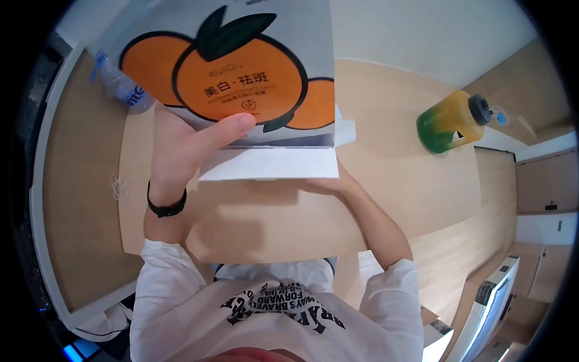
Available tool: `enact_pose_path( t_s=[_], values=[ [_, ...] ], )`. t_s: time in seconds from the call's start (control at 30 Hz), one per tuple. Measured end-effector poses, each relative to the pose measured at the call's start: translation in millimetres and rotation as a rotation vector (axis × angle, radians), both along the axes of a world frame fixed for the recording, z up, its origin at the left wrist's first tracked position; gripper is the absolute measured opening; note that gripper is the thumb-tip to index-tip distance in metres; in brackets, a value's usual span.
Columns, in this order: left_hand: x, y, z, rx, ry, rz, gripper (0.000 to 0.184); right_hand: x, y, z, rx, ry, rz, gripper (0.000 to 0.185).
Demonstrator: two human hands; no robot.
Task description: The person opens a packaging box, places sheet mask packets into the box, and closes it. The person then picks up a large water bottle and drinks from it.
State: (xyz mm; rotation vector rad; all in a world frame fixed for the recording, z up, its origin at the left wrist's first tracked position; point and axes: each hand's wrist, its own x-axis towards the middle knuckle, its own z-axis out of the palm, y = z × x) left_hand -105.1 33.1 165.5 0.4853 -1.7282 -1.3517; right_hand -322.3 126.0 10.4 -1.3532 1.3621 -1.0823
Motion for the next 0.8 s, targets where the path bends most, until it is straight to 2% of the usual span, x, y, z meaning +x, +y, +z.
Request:
enact_pose_path(
  t_s=[0.1,0.3,0.47,0.57,0.67,0.7,0.8],
  values=[
    [-1,-2,1,-0.018,-0.093,-0.011,0.021,5,-1,15,0.020,-0.082,0.009,0.053],
    [-1,-4,-1,-0.106,-0.139,-0.093,0.027,4,-1,23,0.070,0.034,-0.020,0.052],
    [1,-1,8,0.011,-0.209,-0.164,0.032,-4,-2,-8,-0.115,-0.111,0.086,0.058],
    [6,-11,8,-0.113,-0.314,-0.269,0.034,-7,-2,-8,-0.169,-0.113,0.105,0.057],
    [3,-24,-3,-0.198,0.101,-0.305,0.043,-9,-2,-2,-0.157,-0.135,0.142,0.049],
    [4,-33,-7,-0.174,0.180,-0.347,0.056,-10,-1,1,-0.134,-0.152,0.166,0.047],
    [12,-58,-11,0.134,0.392,-0.534,0.060,-7,2,8,-0.073,-0.217,0.275,0.040]
  ],
)
